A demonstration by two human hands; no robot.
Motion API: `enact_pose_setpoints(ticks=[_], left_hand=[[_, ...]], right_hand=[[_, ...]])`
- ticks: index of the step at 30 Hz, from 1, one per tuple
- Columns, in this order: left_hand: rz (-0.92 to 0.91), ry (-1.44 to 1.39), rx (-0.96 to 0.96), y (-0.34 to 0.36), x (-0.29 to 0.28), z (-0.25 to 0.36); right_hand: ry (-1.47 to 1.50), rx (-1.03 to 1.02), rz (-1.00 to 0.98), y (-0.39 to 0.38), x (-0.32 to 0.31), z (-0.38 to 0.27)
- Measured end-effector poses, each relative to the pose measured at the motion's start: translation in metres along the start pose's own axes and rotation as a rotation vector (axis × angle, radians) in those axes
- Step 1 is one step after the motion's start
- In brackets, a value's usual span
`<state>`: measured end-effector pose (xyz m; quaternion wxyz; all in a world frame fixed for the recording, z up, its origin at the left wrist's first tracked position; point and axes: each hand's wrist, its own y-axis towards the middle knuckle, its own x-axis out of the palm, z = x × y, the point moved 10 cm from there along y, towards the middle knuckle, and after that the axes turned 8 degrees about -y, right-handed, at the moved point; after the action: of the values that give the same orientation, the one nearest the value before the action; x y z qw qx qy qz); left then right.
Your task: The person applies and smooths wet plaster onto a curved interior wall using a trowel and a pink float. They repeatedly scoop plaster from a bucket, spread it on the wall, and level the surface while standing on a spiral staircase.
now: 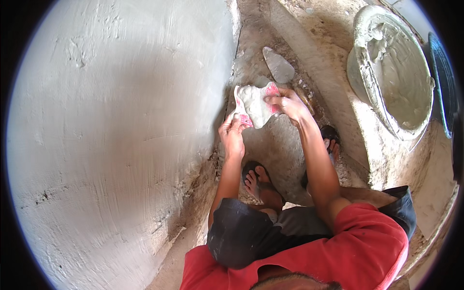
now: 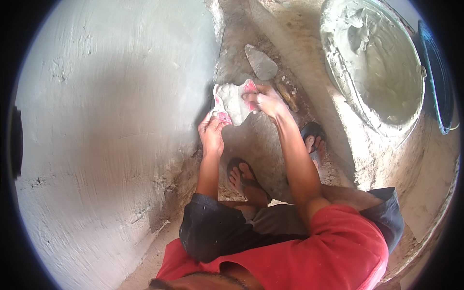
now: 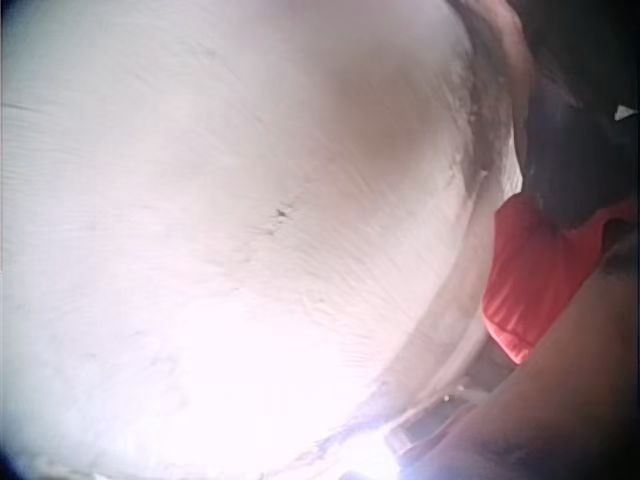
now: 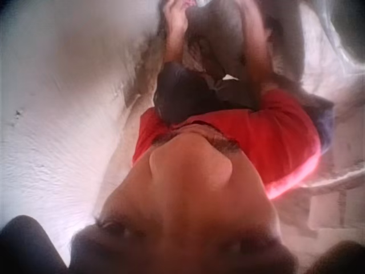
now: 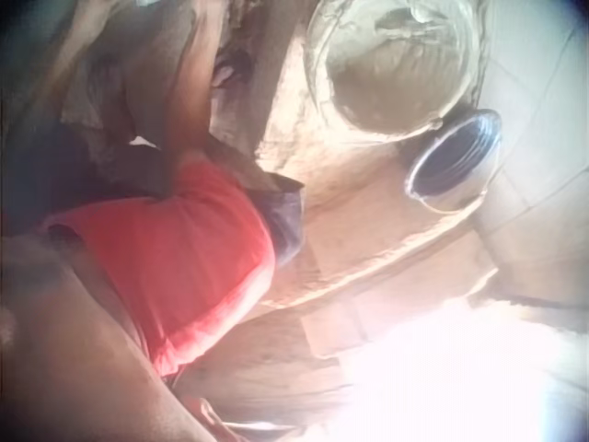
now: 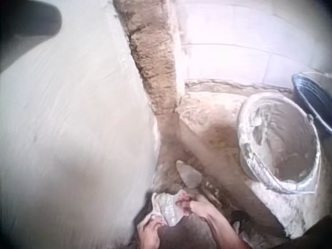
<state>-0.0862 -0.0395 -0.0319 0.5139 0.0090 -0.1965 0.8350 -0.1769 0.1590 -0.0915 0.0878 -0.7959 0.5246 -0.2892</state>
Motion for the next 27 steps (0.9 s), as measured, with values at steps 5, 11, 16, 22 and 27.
enact_pose_setpoints(ticks=[5, 11, 16, 22, 27], left_hand=[[0.031, -0.113, -0.037, 0.013, 0.006, 0.011], [0.091, -0.187, -0.076, 0.019, -0.005, -0.001], [0.154, -0.174, -0.085, 0.002, -0.027, -0.013], [0.171, -0.179, -0.189, -0.021, -0.041, -0.037], [0.168, -0.231, -0.175, -0.025, -0.046, -0.037]], right_hand=[[0.295, -0.009, -0.049, 0.012, 0.005, -0.013], [0.542, -0.136, -0.045, 0.056, -0.007, -0.057], [0.573, -0.221, 0.158, 0.137, -0.035, -0.084], [0.206, -0.213, 0.591, 0.207, -0.057, -0.126], [-0.416, -0.303, 0.748, 0.176, -0.028, -0.261]])
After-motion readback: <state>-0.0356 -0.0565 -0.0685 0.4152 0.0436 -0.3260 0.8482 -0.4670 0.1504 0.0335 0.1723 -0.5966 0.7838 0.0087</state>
